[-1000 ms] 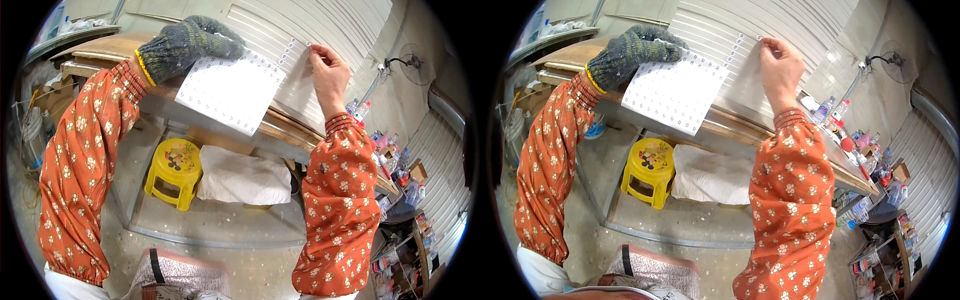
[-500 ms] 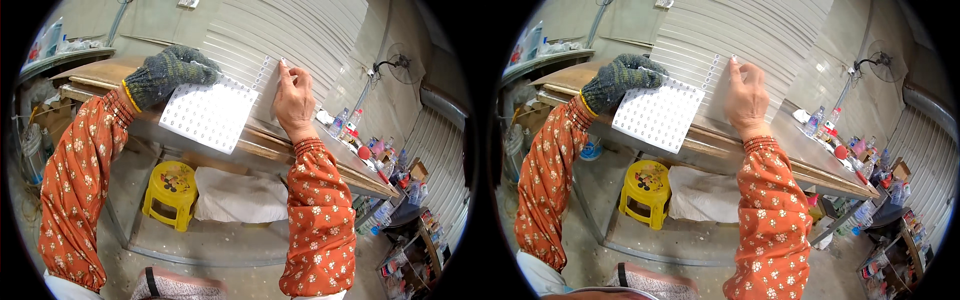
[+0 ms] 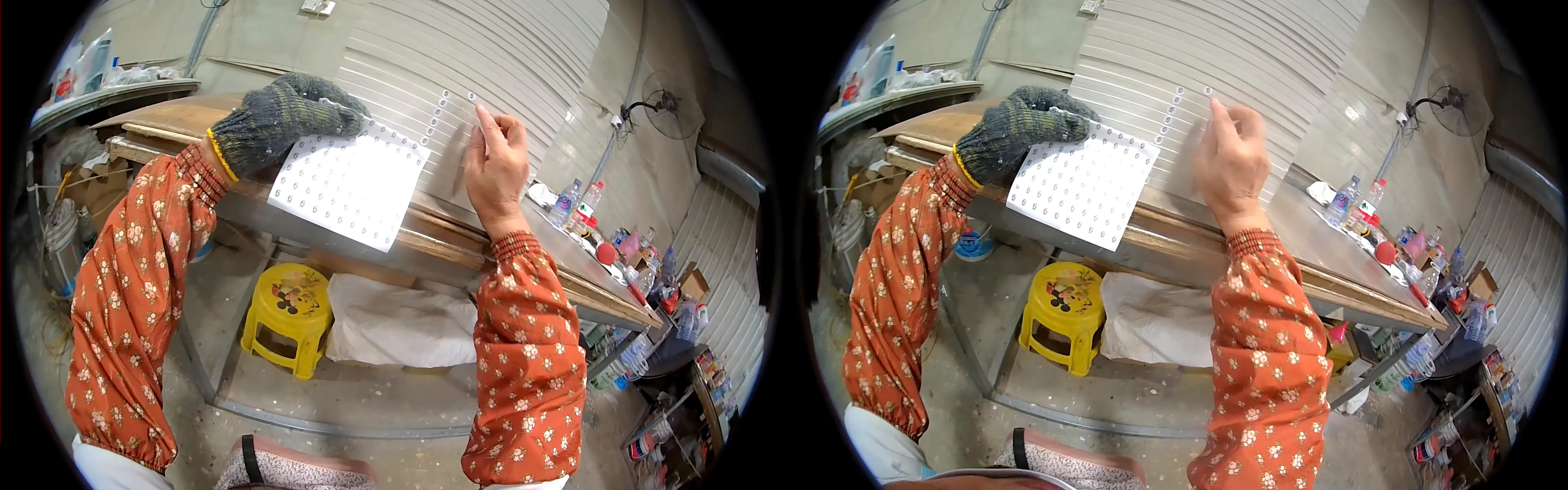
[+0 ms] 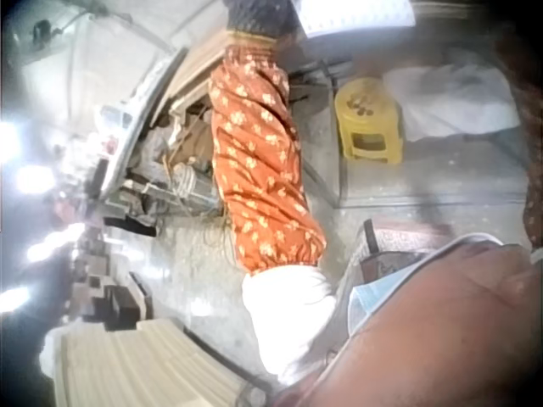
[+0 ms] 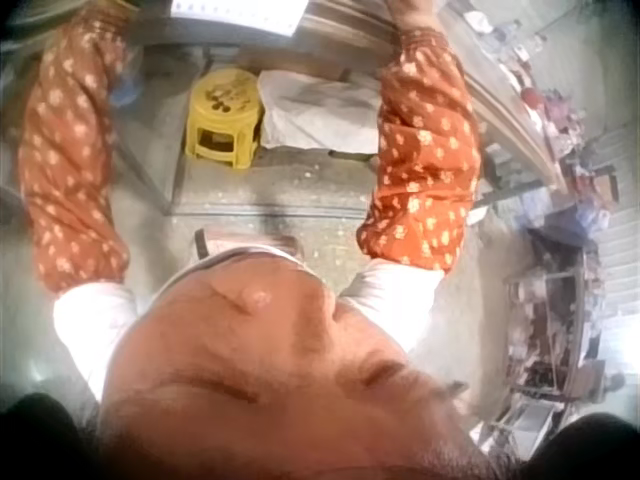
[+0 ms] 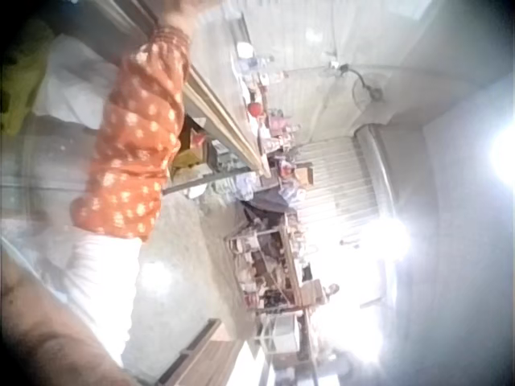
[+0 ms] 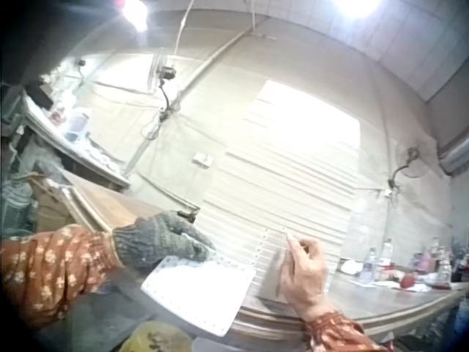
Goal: The person peels stickers from a sheet and applies them onto a stack of panels. The person then places the sticker sheet on a workbench and moves a bottle and tools.
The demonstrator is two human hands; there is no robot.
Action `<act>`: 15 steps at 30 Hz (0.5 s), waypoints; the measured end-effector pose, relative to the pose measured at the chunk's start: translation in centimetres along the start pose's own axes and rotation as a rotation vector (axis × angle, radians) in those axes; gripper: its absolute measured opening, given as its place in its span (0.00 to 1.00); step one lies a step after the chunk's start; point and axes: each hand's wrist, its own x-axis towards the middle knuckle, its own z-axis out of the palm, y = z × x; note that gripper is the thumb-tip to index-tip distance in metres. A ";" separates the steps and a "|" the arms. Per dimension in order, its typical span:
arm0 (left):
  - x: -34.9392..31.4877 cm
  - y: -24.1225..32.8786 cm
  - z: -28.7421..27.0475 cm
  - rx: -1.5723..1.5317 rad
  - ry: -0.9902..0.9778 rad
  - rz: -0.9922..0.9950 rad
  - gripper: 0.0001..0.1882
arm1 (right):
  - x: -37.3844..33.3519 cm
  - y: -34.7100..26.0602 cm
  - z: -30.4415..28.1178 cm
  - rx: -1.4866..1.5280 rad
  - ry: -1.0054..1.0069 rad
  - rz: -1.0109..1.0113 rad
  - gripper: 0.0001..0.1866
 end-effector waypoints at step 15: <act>0.1 -0.7 -0.2 -0.096 -0.005 0.051 0.15 | 0.9 -3.8 -1.4 0.583 -0.428 0.268 0.05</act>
